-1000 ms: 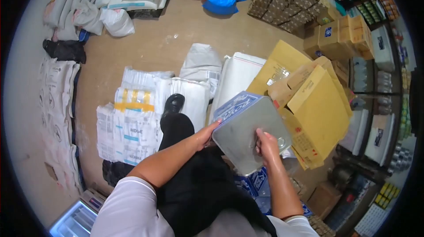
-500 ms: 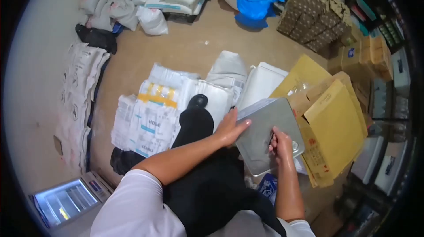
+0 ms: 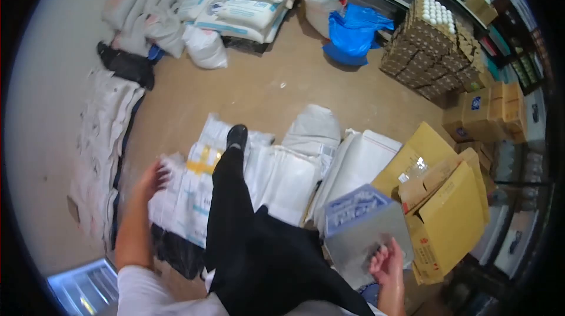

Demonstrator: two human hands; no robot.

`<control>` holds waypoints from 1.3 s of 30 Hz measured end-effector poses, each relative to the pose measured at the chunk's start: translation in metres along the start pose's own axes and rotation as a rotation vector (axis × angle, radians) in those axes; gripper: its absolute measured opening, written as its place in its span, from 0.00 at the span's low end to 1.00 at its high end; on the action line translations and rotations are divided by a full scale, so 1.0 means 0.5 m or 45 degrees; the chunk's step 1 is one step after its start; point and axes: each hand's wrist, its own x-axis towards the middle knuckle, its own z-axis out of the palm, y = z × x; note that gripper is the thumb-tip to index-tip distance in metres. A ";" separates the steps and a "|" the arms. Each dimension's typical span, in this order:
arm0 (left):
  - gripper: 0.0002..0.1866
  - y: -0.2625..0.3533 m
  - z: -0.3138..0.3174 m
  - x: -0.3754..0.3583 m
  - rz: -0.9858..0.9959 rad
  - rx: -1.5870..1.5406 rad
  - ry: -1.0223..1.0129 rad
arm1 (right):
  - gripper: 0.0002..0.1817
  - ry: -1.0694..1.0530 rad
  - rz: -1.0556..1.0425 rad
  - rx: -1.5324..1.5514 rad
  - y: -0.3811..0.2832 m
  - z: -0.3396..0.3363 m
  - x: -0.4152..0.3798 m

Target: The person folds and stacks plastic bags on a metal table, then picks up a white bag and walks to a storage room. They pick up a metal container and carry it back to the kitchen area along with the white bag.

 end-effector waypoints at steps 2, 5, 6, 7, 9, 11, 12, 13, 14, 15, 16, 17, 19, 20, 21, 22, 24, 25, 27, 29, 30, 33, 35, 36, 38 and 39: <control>0.32 0.065 -0.151 0.042 0.005 -0.048 0.154 | 0.25 0.357 -0.097 -0.111 0.011 0.050 -0.003; 0.29 0.417 -0.207 0.112 0.235 0.225 0.106 | 0.23 0.765 -0.282 -0.373 0.026 0.103 0.003; 0.31 0.564 -0.203 0.212 0.705 0.251 -0.085 | 0.22 0.988 -0.373 -0.535 0.034 0.102 0.020; 0.32 0.763 -0.098 0.251 1.131 0.399 0.243 | 0.26 1.005 -0.608 -0.573 0.084 -0.183 0.182; 0.34 1.018 0.181 0.180 1.280 0.258 -0.008 | 0.29 0.949 -0.287 -0.639 0.036 0.000 0.056; 0.37 1.090 0.417 0.088 1.403 0.683 -0.613 | 0.30 0.941 -0.294 -0.757 0.036 0.035 0.039; 0.38 1.087 0.502 0.045 1.434 0.916 -0.884 | 0.31 0.952 -0.299 -0.749 0.030 0.033 0.042; 0.40 1.081 0.584 -0.031 1.265 1.097 -1.087 | 0.32 0.967 -0.292 -0.721 0.039 0.029 0.046; 0.40 1.077 0.650 -0.076 1.246 1.326 -1.216 | 0.32 1.003 -0.287 -0.769 0.038 0.029 0.038; 0.40 1.086 0.711 -0.107 1.235 1.554 -1.334 | 0.31 0.979 -0.161 -0.820 0.006 0.079 0.004; 0.40 1.109 0.769 -0.131 1.248 1.645 -1.390 | 0.33 1.018 -0.178 -0.774 0.015 0.088 0.007; 0.41 1.127 0.818 -0.155 1.221 1.763 -1.453 | 0.35 1.061 -0.203 -0.754 0.023 0.079 0.008; 0.41 1.179 0.882 -0.208 1.246 1.925 -1.535 | 0.35 1.030 -0.293 -0.700 0.041 0.070 0.018; 0.40 1.209 0.900 -0.231 1.241 1.834 -1.597 | 0.33 1.062 -0.296 -0.638 0.040 0.090 0.009; 0.40 1.236 0.923 -0.248 1.248 1.736 -1.672 | 0.31 1.108 -0.311 -0.569 0.033 0.106 0.000; 0.40 1.256 0.934 -0.252 1.337 1.690 -1.725 | 0.30 1.106 -0.296 -0.540 0.044 0.075 0.013; 0.39 1.285 0.938 -0.200 1.624 1.661 -1.898 | 0.27 1.165 -0.216 -0.495 0.052 0.097 0.006; 0.39 1.297 0.949 -0.144 1.833 1.641 -2.000 | 0.26 1.227 -0.156 -0.498 0.012 0.131 -0.020; 0.39 1.278 0.986 0.071 1.692 1.365 -2.044 | 0.26 1.246 -0.149 -0.556 0.037 0.090 0.008; 0.41 1.205 1.006 0.447 0.914 0.940 -1.303 | 0.27 1.189 -0.306 -0.255 0.053 0.112 0.001; 0.38 1.175 0.961 0.611 0.858 1.066 -0.987 | 0.27 1.250 -0.262 -0.337 0.028 0.142 -0.016; 0.37 1.234 0.860 0.834 0.827 2.225 -1.304 | 0.31 1.346 -0.106 -0.548 0.029 0.147 -0.029; 0.35 1.281 0.995 0.961 1.654 2.282 -2.444 | 0.35 1.369 -0.112 -0.585 0.049 0.144 -0.017; 0.33 1.326 1.083 0.976 1.547 2.519 -2.183 | 0.36 1.374 -0.095 -0.618 0.046 0.149 -0.024; 0.29 1.367 1.264 0.967 1.380 2.905 -1.594 | 0.36 1.399 -0.097 -0.607 0.039 0.148 -0.027; 0.27 1.377 1.322 0.955 1.289 3.060 -1.262 | 0.35 1.401 -0.104 -0.573 0.044 0.150 -0.024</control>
